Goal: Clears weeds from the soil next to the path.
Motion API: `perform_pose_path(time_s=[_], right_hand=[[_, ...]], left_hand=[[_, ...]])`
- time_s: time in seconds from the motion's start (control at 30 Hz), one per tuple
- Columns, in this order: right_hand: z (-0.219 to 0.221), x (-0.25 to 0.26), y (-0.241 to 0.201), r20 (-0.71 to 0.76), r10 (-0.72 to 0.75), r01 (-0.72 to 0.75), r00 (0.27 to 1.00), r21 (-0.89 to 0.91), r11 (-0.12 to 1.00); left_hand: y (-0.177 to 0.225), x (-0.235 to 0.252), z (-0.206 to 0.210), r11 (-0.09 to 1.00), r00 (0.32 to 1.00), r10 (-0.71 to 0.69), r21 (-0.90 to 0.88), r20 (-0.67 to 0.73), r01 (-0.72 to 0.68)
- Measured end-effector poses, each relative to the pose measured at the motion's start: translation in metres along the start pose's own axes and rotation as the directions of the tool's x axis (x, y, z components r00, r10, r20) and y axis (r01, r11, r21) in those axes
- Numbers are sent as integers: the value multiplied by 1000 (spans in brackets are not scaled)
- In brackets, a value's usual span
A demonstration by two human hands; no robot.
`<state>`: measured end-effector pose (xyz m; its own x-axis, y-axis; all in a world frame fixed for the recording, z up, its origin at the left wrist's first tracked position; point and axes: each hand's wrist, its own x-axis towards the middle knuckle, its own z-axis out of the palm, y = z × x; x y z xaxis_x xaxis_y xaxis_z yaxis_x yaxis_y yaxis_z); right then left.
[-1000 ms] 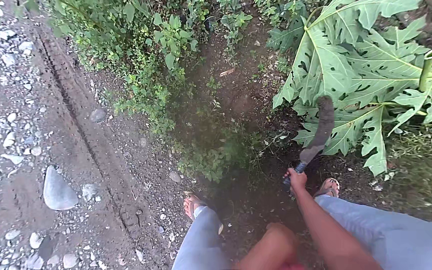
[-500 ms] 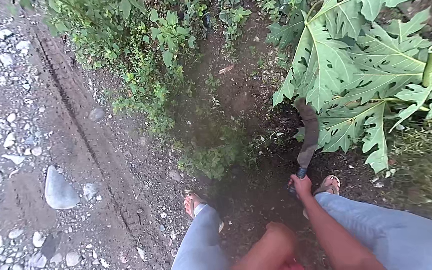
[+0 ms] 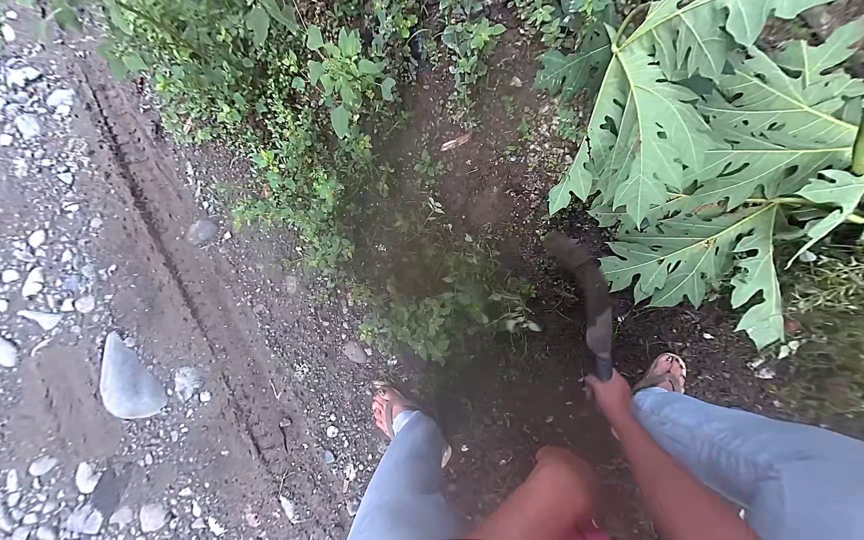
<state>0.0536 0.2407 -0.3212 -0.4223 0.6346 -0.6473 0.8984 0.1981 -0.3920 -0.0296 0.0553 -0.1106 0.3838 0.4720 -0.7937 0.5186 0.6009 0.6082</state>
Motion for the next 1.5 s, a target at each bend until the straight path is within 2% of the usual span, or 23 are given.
perform_pose_path(time_s=[0.1, 0.17, 0.2, 0.23, 0.3, 0.37, 0.47, 0.53, 0.6, 0.7, 0.77, 0.8, 0.83, 0.87, 0.9, 0.97, 1.03, 1.17, 1.27, 1.33, 1.4, 1.43, 1.5], right_hand=[[28, 14, -79, -66, 39, -4, 997, 452, 892], [49, 24, -116, -19, 50, -29, 999, 595, 803], [58, 27, -121, 31, 49, -57, 998, 544, 837], [63, 30, -117, 102, 39, -76, 994, 393, 916], [58, 31, -99, 303, 54, -21, 951, -113, 993], [42, 32, -78, 404, 69, 145, 912, -476, 867], [1, 34, -62, 381, 0, 273, 925, -662, 698], [-21, 38, -64, 284, -95, 260, 954, -629, 733], [-30, 41, -71, 129, -181, 221, 975, -483, 847], [-10, 45, -103, -92, -131, 132, 987, 6, 991], [20, 42, -126, -101, -31, 72, 994, 437, 897], [34, 39, -129, -64, 1, 34, 998, 542, 840], [44, 36, -123, -27, 14, 3, 1000, 528, 849], [49, 33, -110, 11, 13, -16, 1000, 385, 923], [48, 28, -91, 78, 20, -31, 997, 143, 989], [36, 17, -54, 214, 73, -7, 974, -295, 955], [23, 12, -27, 221, 89, 19, 971, -441, 897], [2, 16, -21, 148, 4, 49, 989, -353, 934], [14, 20, -59, 49, -69, 71, 996, -33, 997], [35, 18, -99, 9, -51, 47, 999, 255, 966], [57, 19, -122, 44, -28, 8, 999, 403, 915], [65, 21, -122, 85, -31, 0, 996, 345, 939], [62, 22, -106, 215, -22, 39, 976, -78, 996]], left_hand=[[0, -3, 2, 1000, 1000, -1, 11, -18, 1], [0, -6, 1, 1000, 1000, -12, 8, -19, 12], [0, -7, 1, 1000, 1000, -17, 0, -20, 17], [0, -7, 1, 1000, 1000, -20, -8, -18, 20], [-1, -9, -2, 1000, 1000, -18, -14, -16, 18], [-4, -10, -4, 999, 1000, -17, -38, -25, 16], [-4, -12, -1, 998, 999, -18, -62, -32, 16], [-3, -12, 2, 999, 999, -13, -53, -42, 11], [-2, -10, 4, 999, 999, -9, -34, -38, 7], [0, -14, 0, 1000, 1000, -6, -22, -27, 5], [1, -17, -2, 1000, 1000, -2, -18, -28, 2], [1, -16, -3, 1000, 1000, 3, -3, -30, -3], [1, -15, -3, 1000, 1000, 4, 0, -31, -4], [0, -13, -4, 1000, 999, -1, -8, -33, 1], [-1, -10, -3, 1000, 999, 1, -7, -36, -2], [-1, -12, -7, 1000, 1000, -4, -16, -20, 4], [-3, -9, -6, 1000, 1000, -3, -21, -20, 3], [-2, 1, 1, 1000, 1000, -8, -8, -16, 8], [1, -1, 3, 1000, 1000, -2, 13, -25, 2], [4, -11, 2, 1000, 999, -16, 3, -28, 16], [3, -13, 3, 1000, 999, -11, 9, -45, 12], [3, -13, 3, 1000, 999, -11, 0, -52, 11], [2, -17, 2, 1000, 998, -8, -31, -56, 6]])
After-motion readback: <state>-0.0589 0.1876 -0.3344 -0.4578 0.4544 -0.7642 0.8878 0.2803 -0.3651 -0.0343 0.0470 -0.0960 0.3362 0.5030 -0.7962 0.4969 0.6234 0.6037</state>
